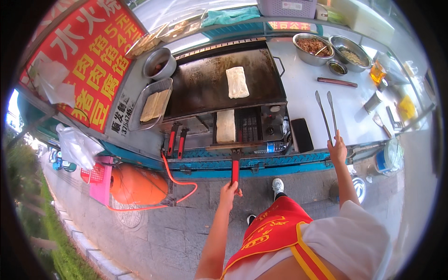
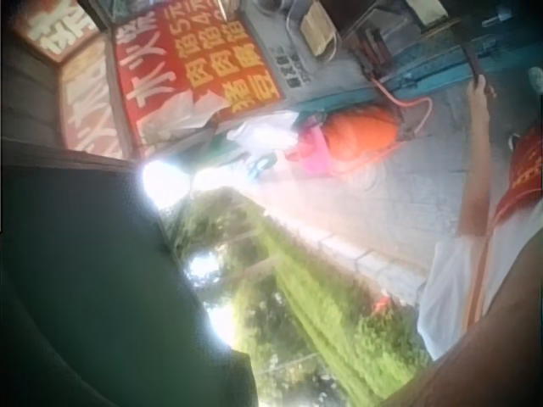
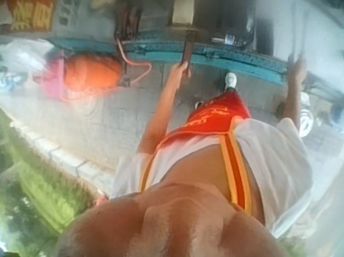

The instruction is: The person prepares dough by kneading it on a table, stretching it, and placing it onto a hot flat-top grill. They also use tongs to manage items on a lower rack of the grill.

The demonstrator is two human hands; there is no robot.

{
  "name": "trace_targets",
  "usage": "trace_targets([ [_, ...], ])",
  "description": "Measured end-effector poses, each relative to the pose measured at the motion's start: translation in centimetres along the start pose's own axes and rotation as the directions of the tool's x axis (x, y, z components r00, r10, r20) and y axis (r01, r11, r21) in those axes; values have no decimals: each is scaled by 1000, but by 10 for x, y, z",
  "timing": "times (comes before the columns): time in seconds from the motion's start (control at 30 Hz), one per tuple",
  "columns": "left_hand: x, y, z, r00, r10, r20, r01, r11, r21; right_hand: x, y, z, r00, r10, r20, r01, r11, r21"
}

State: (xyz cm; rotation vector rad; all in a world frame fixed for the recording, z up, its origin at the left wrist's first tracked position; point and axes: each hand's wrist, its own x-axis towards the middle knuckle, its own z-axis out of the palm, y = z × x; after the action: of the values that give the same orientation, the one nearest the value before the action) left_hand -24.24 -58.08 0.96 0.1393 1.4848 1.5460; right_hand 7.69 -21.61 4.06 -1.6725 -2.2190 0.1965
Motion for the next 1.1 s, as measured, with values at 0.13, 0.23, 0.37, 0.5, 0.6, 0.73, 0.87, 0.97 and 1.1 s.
trace_targets([
  [0.13, 76, 35, 29, 1000, 12, -12, -12, 1000, 3, 65, 19, 31, 997, -61, 40, 61, 998, 7],
  [0.23, 114, 57, 37, 1000, 20, 3, -20, 1000, 18, 99, 16, 49, 992, -72, 101, 74, 997, -13],
  [0.37, 141, 73, 45, 1000, -9, -10, 9, 1000, -10, 127, 11, 56, 993, -76, 90, 75, 997, 24],
  [0.5, 150, 79, 48, 999, -46, -4, 46, 999, -4, 139, 12, 60, 991, -50, 127, 50, 999, 6],
  [0.6, 152, 93, 41, 992, -118, 36, 95, 919, 383, 139, -2, 50, 993, -37, 114, 45, 996, -71],
  [0.73, 180, 193, 93, 995, 33, 92, -92, 8, 996, 134, -5, 42, 996, -82, -31, 78, 991, -107],
  [0.87, 283, 228, 137, 800, 487, 349, -341, -109, 934, 128, -31, 26, 988, -120, -93, 117, 992, -36],
  [0.97, 350, 219, 148, 789, 548, 279, -225, -165, 960, 116, -36, 15, 993, -90, -78, 87, 995, -48],
  [1.1, 381, 211, 153, 855, 443, 270, -226, -151, 962, 95, -36, 7, 999, 27, -27, -30, 994, -110],
])
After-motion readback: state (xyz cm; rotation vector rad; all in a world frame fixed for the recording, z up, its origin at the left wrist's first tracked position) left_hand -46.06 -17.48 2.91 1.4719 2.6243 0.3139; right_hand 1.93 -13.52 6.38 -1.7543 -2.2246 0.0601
